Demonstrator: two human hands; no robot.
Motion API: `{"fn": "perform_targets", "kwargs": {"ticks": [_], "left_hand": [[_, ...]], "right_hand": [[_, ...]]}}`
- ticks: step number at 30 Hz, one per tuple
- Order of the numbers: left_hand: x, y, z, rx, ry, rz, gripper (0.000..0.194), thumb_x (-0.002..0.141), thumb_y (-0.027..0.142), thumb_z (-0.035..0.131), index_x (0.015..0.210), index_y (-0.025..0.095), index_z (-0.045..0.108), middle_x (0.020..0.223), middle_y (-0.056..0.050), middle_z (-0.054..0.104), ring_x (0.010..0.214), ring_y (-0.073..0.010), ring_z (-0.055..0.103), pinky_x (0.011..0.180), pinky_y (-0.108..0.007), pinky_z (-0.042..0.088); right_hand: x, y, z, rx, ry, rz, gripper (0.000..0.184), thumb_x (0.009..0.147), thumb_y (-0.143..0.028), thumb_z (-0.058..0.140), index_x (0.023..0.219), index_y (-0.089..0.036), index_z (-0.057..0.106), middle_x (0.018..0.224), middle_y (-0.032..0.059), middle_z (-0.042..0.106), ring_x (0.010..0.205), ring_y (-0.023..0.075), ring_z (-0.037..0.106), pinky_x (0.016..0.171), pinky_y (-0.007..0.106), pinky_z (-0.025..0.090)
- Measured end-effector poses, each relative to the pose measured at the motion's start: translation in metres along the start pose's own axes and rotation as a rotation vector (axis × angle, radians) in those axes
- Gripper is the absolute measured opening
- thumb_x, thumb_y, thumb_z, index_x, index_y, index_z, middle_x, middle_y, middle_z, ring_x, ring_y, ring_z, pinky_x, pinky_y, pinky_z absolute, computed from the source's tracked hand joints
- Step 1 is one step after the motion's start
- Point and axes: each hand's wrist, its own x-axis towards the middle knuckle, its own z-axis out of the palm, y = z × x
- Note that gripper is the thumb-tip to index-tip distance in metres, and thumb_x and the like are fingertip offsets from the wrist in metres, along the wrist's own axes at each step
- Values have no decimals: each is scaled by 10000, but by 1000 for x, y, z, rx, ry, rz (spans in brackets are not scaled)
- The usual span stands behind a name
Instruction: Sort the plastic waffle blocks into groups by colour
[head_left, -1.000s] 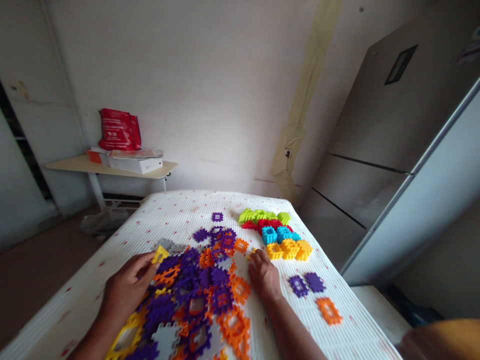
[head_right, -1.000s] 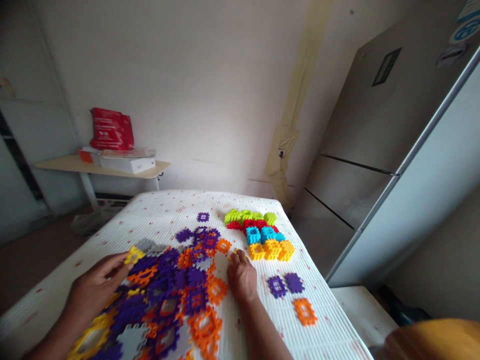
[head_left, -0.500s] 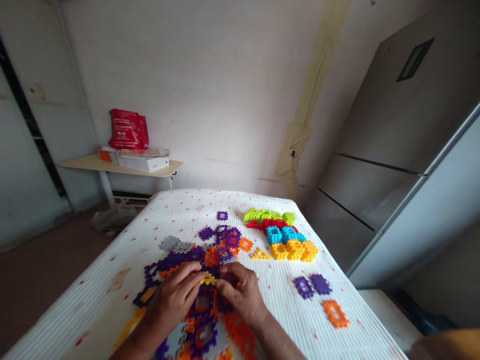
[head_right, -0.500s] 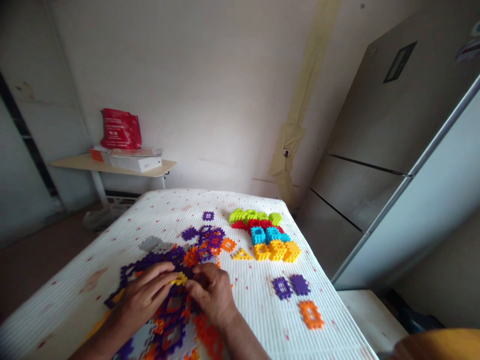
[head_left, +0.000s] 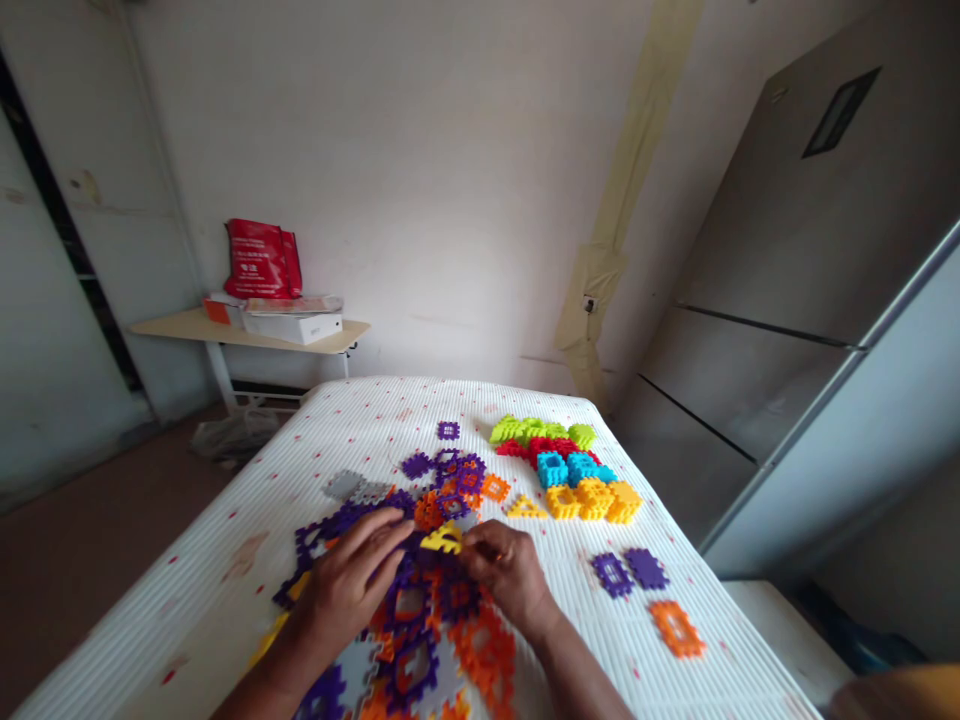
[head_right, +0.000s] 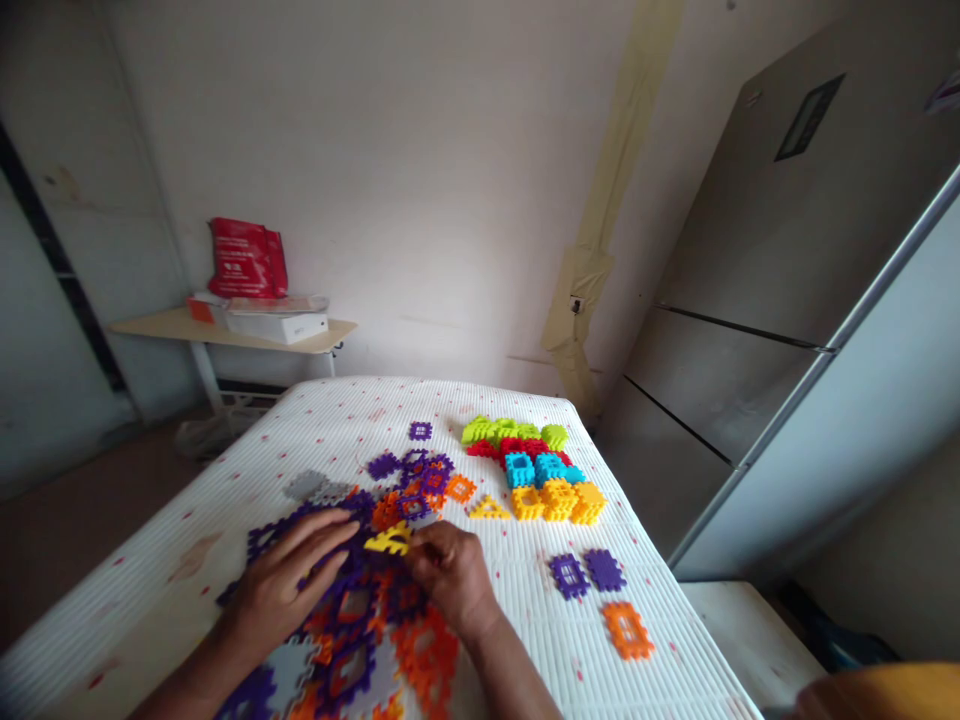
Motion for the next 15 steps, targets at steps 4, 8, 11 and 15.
{"fn": "perform_targets", "kwargs": {"ticks": [4,8,11,15], "left_hand": [[1,-29,-24,-186,172,-523,118,761,271,612,820,241,710,964,-13,692,941,-177,638,942,-304,472],[-4,-57,-41,-293,363,-941,215,711,312,635,881,185,667,810,12,676,799,-163,632,815,-306,520],[-8,-73,-42,-342,461,-1076,231,703,321,607,858,152,635,649,32,637,623,-132,605,630,-269,529],[-11,-84,-36,-410,564,-1153,241,602,323,636,772,152,628,627,29,638,571,-122,587,567,-255,506]], "right_hand": [[3,27,-46,-433,103,92,192,812,-255,520,893,-192,682,800,37,691,667,148,609,649,244,444],[-2,47,-70,-728,71,257,243,796,-185,502,946,-228,689,859,33,718,747,166,655,678,235,438],[-4,52,-71,-797,12,307,273,784,-140,491,943,-244,688,905,22,722,802,155,661,700,213,426],[-3,50,-69,-821,-67,355,255,760,-110,499,888,-232,684,887,11,709,821,140,645,686,184,396]]}}
